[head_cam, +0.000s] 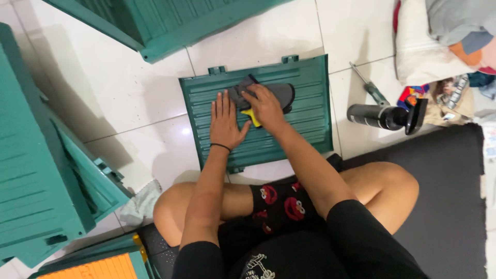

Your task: The person sits on the floor and wipes green plastic panels with a yellow cloth, then fits the panels together to build an open plastic storage box, pressing the edges to secure them.

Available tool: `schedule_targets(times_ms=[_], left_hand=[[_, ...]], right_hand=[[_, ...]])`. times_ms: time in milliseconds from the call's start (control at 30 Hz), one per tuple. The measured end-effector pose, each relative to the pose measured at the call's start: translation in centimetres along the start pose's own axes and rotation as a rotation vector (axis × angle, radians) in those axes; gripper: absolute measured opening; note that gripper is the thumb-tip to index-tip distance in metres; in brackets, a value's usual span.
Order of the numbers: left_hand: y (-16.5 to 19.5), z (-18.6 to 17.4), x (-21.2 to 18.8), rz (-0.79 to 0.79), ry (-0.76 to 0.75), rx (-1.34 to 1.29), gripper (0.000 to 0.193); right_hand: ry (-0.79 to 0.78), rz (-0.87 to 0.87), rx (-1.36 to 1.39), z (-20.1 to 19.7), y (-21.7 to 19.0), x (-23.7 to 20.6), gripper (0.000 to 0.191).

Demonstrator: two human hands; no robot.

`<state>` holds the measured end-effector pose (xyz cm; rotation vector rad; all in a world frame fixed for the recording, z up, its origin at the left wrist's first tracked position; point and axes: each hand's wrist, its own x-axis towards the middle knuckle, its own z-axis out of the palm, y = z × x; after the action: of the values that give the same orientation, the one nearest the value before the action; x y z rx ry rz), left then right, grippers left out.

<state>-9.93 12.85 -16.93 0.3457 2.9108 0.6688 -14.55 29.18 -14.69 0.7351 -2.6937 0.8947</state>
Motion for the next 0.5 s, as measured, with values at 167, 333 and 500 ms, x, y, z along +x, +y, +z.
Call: schedule_targets(times_ms=[167, 333, 500], left_hand=[[-0.9, -0.1, -0.1, -0.015, 0.086, -0.035, 0.098], [-1.0, 0.1, 0.1, -0.013, 0.079, -0.028, 0.098], [-0.7, 0.0, 0.3, -0.005, 0.068, -0.023, 0.097]], right_hand=[[-0.011, 0.342, 0.109, -3.8, 5.4, 2.0, 0.032], [-0.146, 0.197, -0.510, -9.4, 10.6, 1.3, 0.046], [0.162, 0.602, -0.407, -2.2, 6.9, 3.7, 0.073]])
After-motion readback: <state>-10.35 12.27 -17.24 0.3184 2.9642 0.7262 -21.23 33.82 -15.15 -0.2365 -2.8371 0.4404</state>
